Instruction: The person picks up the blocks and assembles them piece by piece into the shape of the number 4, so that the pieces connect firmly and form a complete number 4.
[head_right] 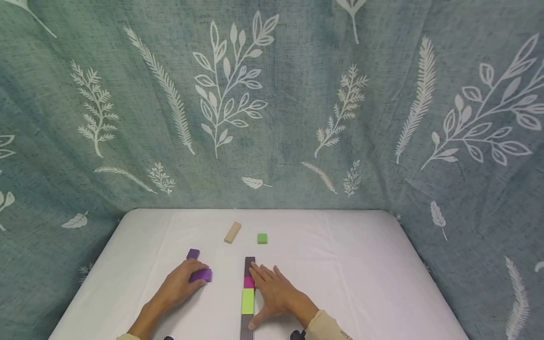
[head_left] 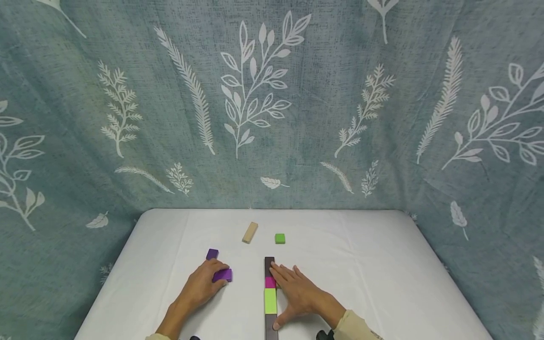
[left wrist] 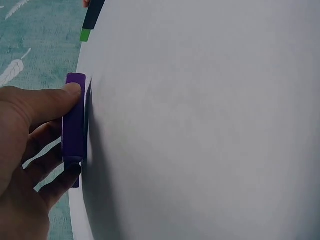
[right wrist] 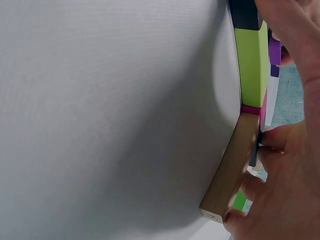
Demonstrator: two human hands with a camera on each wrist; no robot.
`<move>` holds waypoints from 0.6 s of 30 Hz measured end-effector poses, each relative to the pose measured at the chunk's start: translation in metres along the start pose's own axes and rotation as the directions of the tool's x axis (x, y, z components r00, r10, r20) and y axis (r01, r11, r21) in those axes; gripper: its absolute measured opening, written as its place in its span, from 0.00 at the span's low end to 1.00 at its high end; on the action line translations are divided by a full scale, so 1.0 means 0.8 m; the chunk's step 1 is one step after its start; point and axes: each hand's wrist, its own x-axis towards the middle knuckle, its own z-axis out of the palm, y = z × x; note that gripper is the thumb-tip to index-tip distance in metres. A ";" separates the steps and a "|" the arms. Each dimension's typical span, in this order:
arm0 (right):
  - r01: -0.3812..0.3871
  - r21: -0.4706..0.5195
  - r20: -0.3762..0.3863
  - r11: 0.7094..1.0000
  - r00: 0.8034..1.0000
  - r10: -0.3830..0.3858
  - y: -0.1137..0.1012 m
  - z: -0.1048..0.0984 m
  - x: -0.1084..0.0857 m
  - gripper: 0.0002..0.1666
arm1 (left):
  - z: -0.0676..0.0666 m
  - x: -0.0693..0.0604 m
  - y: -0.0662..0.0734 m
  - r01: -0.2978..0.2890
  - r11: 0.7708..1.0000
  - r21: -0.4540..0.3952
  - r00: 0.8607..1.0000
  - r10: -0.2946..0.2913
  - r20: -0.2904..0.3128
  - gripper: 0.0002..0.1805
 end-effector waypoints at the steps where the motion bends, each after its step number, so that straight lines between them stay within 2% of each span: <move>1: 0.000 0.000 0.001 1.000 1.000 0.000 0.000 0.000 0.000 0.83 | 0.001 0.000 0.002 -0.006 1.000 -0.002 1.000 0.006 0.003 0.20; 10: -0.010 -0.013 0.003 1.000 1.000 0.010 -0.002 -0.001 0.000 0.83 | 0.009 0.006 0.021 -0.084 0.996 0.007 0.995 0.084 0.051 0.19; 18: -0.017 -0.011 0.004 1.000 1.000 0.017 -0.003 -0.001 0.000 0.83 | 0.022 0.010 0.036 -0.153 0.988 0.005 0.986 0.152 0.066 0.19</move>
